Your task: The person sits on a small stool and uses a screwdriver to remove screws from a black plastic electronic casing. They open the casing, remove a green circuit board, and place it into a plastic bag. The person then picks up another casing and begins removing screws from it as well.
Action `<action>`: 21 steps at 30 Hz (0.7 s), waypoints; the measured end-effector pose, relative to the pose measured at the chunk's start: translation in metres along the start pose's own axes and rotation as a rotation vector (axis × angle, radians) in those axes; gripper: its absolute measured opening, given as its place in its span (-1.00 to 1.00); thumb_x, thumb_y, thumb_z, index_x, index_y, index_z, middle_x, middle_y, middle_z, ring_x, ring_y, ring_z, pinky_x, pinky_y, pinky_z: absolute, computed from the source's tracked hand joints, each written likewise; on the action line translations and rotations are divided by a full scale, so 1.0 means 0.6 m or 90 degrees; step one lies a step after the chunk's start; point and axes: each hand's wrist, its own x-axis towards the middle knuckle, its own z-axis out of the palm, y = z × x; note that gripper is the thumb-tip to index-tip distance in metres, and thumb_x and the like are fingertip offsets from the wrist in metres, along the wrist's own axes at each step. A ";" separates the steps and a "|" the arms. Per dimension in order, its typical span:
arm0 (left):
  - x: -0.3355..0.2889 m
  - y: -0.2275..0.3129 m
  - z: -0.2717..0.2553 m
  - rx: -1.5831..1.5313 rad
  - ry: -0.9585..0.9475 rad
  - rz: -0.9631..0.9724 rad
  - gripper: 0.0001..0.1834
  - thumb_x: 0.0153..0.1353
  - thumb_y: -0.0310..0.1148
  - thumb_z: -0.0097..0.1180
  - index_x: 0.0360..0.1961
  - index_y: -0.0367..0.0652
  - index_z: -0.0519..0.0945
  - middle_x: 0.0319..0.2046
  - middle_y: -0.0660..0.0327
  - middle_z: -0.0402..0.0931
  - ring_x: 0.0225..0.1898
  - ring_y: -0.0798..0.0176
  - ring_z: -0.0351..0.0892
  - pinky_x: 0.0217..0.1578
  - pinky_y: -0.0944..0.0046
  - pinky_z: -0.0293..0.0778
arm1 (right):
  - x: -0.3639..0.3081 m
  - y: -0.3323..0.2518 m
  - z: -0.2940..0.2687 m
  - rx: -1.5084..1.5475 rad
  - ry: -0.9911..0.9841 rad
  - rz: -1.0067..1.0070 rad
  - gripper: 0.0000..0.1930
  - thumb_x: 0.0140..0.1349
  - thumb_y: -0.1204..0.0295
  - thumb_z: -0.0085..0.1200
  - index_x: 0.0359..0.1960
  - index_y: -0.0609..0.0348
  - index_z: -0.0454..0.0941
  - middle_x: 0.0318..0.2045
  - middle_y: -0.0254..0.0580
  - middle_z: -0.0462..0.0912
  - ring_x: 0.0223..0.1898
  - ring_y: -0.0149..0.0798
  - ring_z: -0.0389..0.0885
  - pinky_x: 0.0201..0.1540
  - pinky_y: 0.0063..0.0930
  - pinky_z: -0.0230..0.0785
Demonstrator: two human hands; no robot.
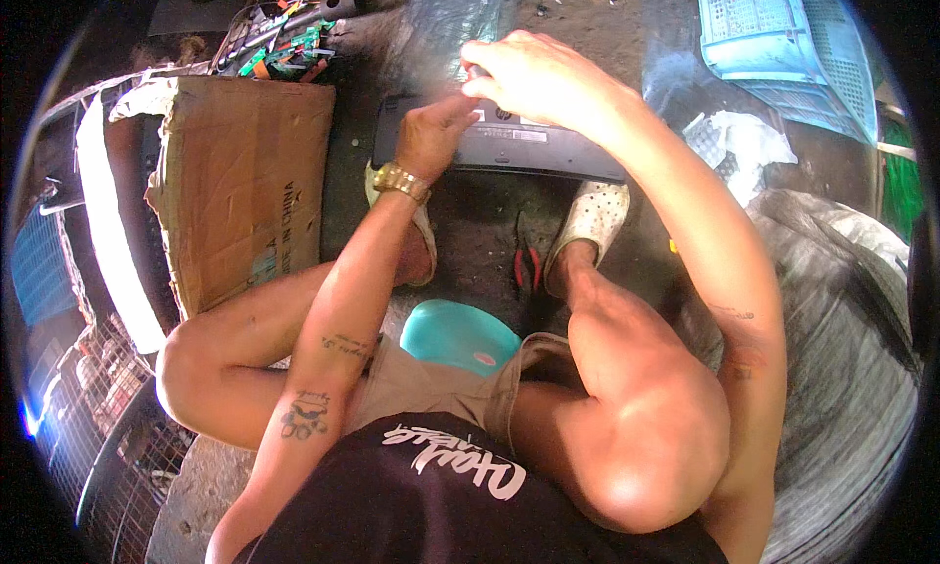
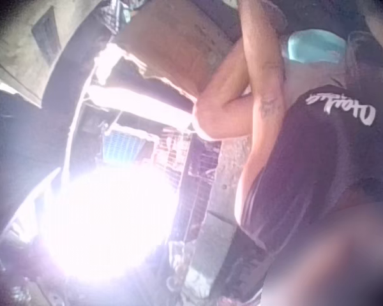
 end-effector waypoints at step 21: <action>-0.063 -0.103 -0.040 0.083 -0.030 -0.007 -0.83 0.28 -0.33 0.27 -0.30 -0.23 0.69 -0.40 -0.13 0.66 -0.31 -0.17 0.72 -0.29 -0.02 0.55 | 0.078 -0.099 0.065 -0.163 -0.006 -0.045 -0.91 0.04 0.48 0.24 -0.45 0.22 0.73 -0.44 0.08 0.75 -0.32 0.05 0.79 -0.24 -0.15 0.66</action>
